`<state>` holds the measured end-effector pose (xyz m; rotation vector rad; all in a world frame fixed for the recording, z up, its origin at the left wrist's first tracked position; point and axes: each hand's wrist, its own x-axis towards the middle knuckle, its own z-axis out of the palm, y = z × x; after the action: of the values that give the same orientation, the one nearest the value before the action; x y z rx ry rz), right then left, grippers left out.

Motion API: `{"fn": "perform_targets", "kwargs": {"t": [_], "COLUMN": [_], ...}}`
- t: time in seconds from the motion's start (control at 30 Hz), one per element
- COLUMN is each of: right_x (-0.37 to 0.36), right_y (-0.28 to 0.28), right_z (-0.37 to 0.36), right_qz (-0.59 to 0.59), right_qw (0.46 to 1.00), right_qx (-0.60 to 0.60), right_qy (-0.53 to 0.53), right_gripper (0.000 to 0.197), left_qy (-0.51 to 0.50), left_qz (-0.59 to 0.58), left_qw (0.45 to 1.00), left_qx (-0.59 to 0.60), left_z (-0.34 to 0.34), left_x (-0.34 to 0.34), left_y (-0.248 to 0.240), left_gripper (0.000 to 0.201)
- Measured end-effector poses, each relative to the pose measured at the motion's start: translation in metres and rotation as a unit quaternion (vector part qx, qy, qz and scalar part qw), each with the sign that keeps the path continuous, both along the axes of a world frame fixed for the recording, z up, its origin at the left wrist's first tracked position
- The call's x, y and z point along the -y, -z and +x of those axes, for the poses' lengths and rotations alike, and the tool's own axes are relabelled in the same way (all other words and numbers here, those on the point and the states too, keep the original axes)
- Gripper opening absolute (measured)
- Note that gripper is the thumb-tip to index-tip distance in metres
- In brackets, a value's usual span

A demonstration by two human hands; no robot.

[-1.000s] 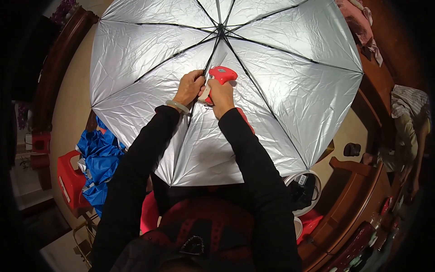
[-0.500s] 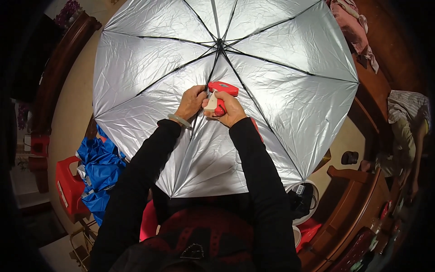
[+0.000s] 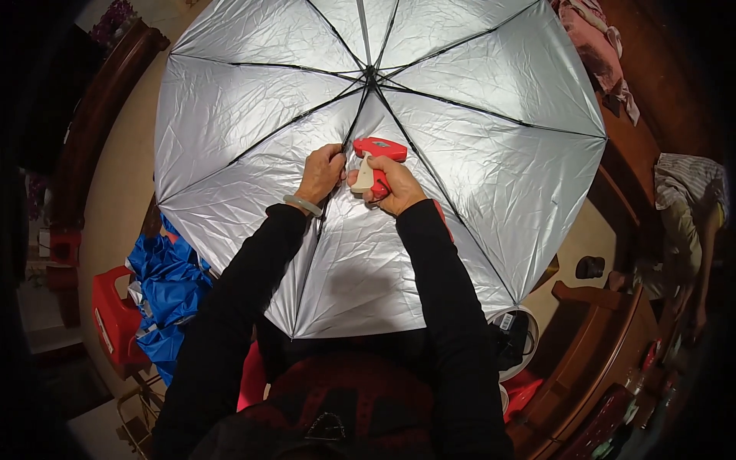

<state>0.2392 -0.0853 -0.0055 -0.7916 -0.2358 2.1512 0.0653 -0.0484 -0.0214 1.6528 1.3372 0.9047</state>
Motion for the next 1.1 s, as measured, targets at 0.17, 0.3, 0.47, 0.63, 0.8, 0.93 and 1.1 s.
{"fn": "perform_targets", "kwargs": {"t": [0.17,0.3,0.47,0.63,0.8,0.93,1.1], "right_x": [0.004,0.013,0.016,0.006,-0.008,0.009,-0.006], "right_y": [0.015,0.027,0.053,0.030,-0.047,-0.019,-0.012], "right_z": [0.001,0.002,0.011,-0.002,-0.020,-0.010,-0.068], "right_qz": [0.008,0.011,0.040,0.086,0.035,0.067,0.091], "right_qw": [1.000,0.999,0.994,0.982,0.990,0.966,0.958], "right_qx": [0.010,0.053,0.099,0.165,0.136,0.213,0.225], "right_qy": [-0.015,0.004,0.018,-0.018,0.021,0.132,0.152], "right_gripper": [0.026,0.023,0.019,0.022,0.019,0.020,0.019], "left_qy": [0.007,0.012,0.009,0.012,0.047,-0.039,-0.023], "left_qz": [0.074,0.131,0.045,0.008,0.207,0.303,0.266], "left_qw": [0.997,0.991,0.999,1.000,0.969,0.883,0.935], "left_qx": [-0.013,-0.029,-0.001,-0.006,-0.128,-0.356,-0.232], "left_z": [0.004,0.018,0.031,0.006,-0.076,-0.080,-0.051], "left_x": [0.007,0.014,0.026,0.013,-0.031,-0.031,-0.041], "left_y": [0.026,0.046,0.053,0.036,0.006,-0.019,-0.021], "left_gripper": [0.020,0.021,0.020,0.019,0.016,0.014,0.014]}}
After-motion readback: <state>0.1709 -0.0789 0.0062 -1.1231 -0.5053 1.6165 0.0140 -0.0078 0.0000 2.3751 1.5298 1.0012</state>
